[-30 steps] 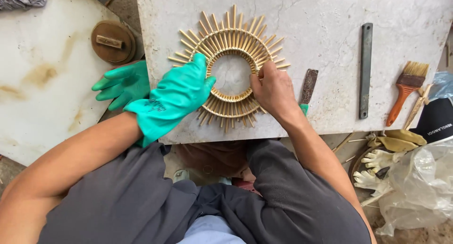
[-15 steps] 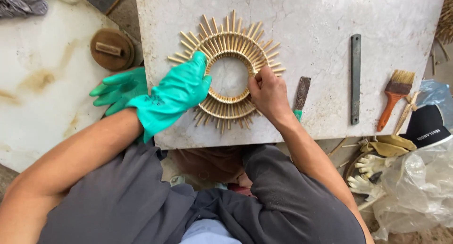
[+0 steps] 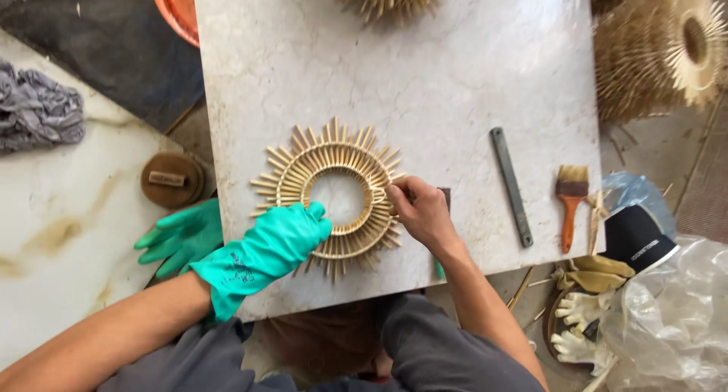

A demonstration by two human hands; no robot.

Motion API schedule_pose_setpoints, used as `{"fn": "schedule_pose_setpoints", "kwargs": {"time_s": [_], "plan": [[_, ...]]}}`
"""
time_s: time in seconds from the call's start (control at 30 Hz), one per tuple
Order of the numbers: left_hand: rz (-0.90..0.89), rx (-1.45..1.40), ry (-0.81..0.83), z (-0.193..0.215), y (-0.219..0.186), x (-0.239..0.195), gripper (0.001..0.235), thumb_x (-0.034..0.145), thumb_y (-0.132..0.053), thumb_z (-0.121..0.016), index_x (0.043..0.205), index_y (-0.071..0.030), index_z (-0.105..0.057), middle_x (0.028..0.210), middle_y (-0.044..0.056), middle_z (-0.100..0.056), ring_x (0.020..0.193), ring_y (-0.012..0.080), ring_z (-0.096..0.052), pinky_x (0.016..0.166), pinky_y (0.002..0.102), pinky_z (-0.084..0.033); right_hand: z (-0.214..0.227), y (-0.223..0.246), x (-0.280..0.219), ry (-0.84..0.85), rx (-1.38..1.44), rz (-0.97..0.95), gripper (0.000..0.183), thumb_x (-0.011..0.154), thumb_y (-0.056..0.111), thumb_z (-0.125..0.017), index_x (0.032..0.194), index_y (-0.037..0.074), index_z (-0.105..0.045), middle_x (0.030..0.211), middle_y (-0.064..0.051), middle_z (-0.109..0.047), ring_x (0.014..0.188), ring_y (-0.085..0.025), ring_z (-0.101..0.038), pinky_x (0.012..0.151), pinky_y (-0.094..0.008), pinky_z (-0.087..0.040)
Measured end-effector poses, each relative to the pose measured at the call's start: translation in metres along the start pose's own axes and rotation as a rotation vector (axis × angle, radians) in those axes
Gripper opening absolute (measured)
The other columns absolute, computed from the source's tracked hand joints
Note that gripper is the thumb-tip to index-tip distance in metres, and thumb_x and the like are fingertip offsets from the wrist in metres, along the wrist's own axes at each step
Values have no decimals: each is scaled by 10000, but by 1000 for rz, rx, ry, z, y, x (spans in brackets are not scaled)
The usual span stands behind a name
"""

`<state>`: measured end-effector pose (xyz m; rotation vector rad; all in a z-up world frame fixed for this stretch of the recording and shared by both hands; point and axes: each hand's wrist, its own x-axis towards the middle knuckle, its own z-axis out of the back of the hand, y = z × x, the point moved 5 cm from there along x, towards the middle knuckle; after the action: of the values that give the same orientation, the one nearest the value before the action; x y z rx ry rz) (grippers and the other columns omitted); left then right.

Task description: The person weaves thin bamboo strips around a circular bamboo frame, then uses a small metal file to smooth the inner edge. They repeat the weaving and filing process on a second frame.

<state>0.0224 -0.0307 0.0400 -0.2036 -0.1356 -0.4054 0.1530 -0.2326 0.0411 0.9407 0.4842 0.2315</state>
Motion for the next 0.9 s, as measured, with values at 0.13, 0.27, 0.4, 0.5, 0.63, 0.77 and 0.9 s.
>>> {"fn": "schedule_pose_setpoints", "kwargs": {"time_s": [0.13, 0.27, 0.4, 0.5, 0.63, 0.77, 0.9], "plan": [[-24, -55, 28, -2, 1, -7, 37, 852, -143, -588, 834, -121, -564, 729, 127, -582, 594, 298, -629, 457, 442, -495, 32, -20, 2, -141, 93, 11, 235, 988, 198, -647, 999, -22, -731, 772, -84, -754, 690, -129, -732, 603, -276, -598], [14, -186, 178, 18, 6, 12, 38, 901, -175, -590, 906, -141, -606, 811, 117, -636, 692, 309, -655, 564, 457, -524, 69, -51, 7, -132, 421, 64, 403, 988, 355, -631, 1136, -11, -714, 1069, -137, -735, 977, -204, -714, 833, -365, -603], [120, -372, 244, 37, 13, 35, 102, 961, -242, -595, 985, -160, -651, 883, 107, -685, 768, 307, -676, 637, 466, -542, 78, -68, 2, 130, 843, 189, 844, 879, 652, -677, 1417, 14, -553, 1448, -154, -586, 1336, -251, -568, 1117, -462, -473], [187, -549, 180, 46, 20, 47, 124, 952, -244, -594, 1014, -153, -652, 909, 108, -689, 781, 297, -682, 648, 459, -549, 66, -41, -10, 350, 982, 206, 1030, 773, 723, -744, 1473, 16, -478, 1500, -164, -544, 1393, -269, -526, 1175, -490, -429], [291, -800, 115, 49, 32, 52, 163, 941, -246, -593, 1053, -145, -654, 943, 111, -693, 799, 283, -690, 664, 450, -558, 42, -90, -14, 514, 1090, 170, 1055, 736, 695, -801, 1467, 5, -481, 1454, -169, -576, 1367, -279, -547, 1168, -501, -451], [389, -1053, 69, 48, 50, 53, 208, 929, -249, -592, 1092, -136, -655, 977, 114, -697, 818, 270, -698, 680, 441, -567, 34, -63, -27, 610, 1189, 131, 903, 829, 542, -821, 1435, -50, -508, 1310, -192, -659, 1174, -292, -647, 1027, -481, -542], [476, -1308, 21, 50, 63, 59, 255, 918, -252, -590, 1131, -128, -657, 1011, 116, -701, 836, 256, -706, 696, 431, -577, 33, -55, -31, 666, 1171, 87, 659, 880, 286, -793, 1365, -70, -524, 1110, -166, -706, 915, -267, -704, 792, -443, -619]]}}
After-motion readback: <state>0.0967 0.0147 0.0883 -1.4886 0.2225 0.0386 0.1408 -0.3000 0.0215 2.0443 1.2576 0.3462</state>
